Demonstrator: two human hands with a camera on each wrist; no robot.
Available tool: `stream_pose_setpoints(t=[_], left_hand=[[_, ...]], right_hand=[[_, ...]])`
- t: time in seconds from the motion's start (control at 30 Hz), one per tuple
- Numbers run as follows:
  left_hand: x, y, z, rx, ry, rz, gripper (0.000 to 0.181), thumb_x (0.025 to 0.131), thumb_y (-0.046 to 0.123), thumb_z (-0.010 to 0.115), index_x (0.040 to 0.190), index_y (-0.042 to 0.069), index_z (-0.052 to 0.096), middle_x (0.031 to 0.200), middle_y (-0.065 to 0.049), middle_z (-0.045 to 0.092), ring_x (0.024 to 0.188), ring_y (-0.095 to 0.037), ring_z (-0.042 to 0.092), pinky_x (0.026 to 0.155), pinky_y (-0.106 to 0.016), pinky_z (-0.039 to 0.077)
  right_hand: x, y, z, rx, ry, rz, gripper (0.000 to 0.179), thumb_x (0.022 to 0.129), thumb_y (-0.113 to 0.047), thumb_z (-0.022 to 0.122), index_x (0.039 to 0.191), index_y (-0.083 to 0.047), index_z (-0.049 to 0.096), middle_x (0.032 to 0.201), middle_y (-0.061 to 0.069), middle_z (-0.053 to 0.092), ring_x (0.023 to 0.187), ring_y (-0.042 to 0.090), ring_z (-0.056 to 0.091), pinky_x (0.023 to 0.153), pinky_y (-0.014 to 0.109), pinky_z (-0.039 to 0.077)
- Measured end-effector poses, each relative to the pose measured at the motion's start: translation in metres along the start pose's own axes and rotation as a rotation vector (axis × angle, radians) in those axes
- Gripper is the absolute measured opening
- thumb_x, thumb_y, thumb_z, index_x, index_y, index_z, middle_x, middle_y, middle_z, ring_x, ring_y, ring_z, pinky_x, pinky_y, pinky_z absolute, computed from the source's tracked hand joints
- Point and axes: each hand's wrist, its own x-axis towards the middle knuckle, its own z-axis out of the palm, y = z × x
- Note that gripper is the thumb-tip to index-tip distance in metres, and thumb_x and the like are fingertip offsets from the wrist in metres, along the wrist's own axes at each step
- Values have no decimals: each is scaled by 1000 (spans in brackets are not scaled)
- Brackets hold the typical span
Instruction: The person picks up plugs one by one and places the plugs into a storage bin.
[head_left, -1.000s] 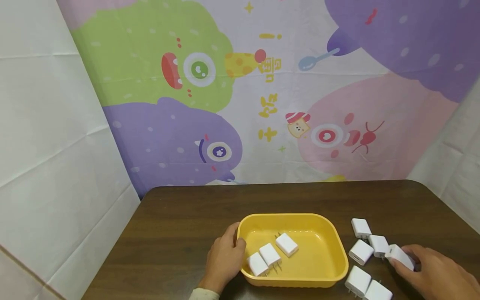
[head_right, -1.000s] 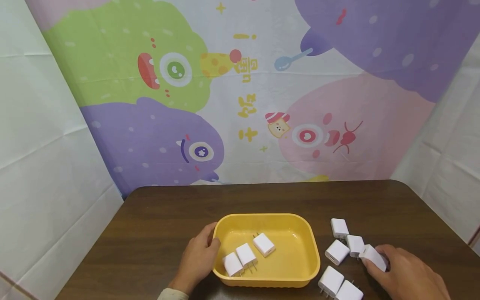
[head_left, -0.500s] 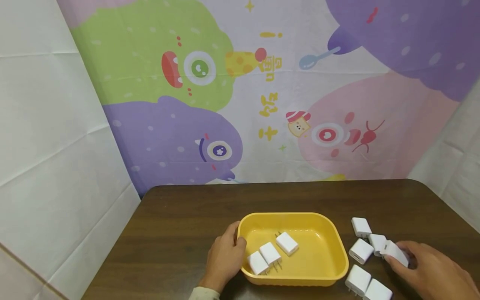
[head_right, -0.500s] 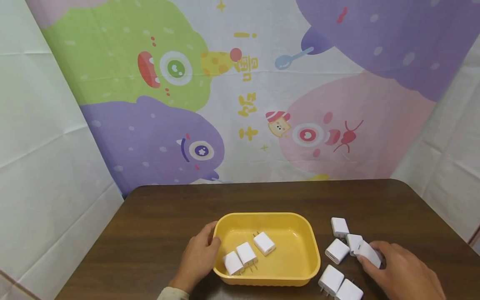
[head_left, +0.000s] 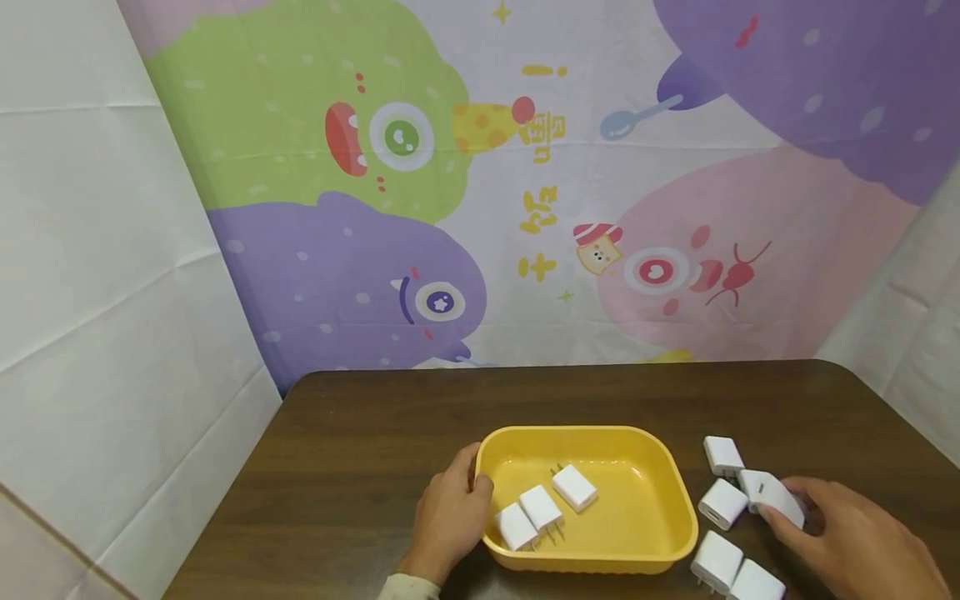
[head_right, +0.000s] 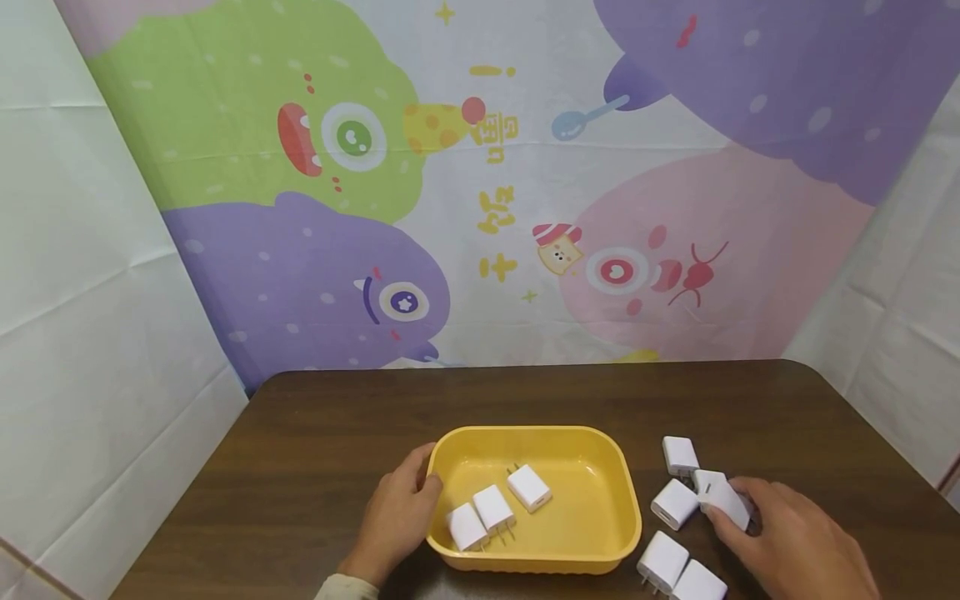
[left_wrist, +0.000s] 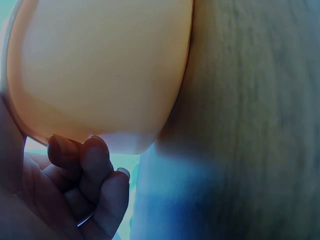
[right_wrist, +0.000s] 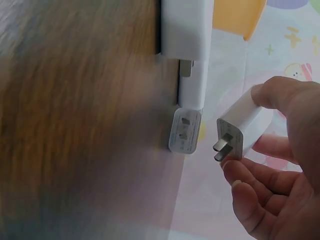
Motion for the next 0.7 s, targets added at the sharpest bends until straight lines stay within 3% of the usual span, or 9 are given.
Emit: stream_pose_setpoints(t=[0.17, 0.4, 0.7], left_hand=[[0, 0, 1, -4, -5, -13, 45, 94, 23, 55, 138, 16, 59, 94, 2, 69, 78, -16, 59, 73, -46, 48], [0, -1, 0, 2, 4, 5, 44, 94, 22, 55, 137, 16, 60, 95, 1, 69, 78, -17, 58, 73, -47, 48], [0, 0, 0, -1, 3, 4, 44, 94, 23, 56, 137, 17, 60, 94, 1, 69, 78, -17, 58, 72, -46, 48]], right_hand=[[0, -4, -2, 40, 67, -90, 73, 80, -55, 77, 117, 7, 63, 88, 9, 66, 76, 24, 60, 64, 54, 50], [-1, -17, -4, 53, 45, -114, 73, 82, -56, 75, 118, 7, 63, 92, 11, 67, 79, 26, 62, 69, 57, 51], [-7, -25, -2, 106, 160, -144, 69, 88, -56, 68, 118, 6, 61, 92, 9, 67, 81, 27, 64, 69, 54, 52]])
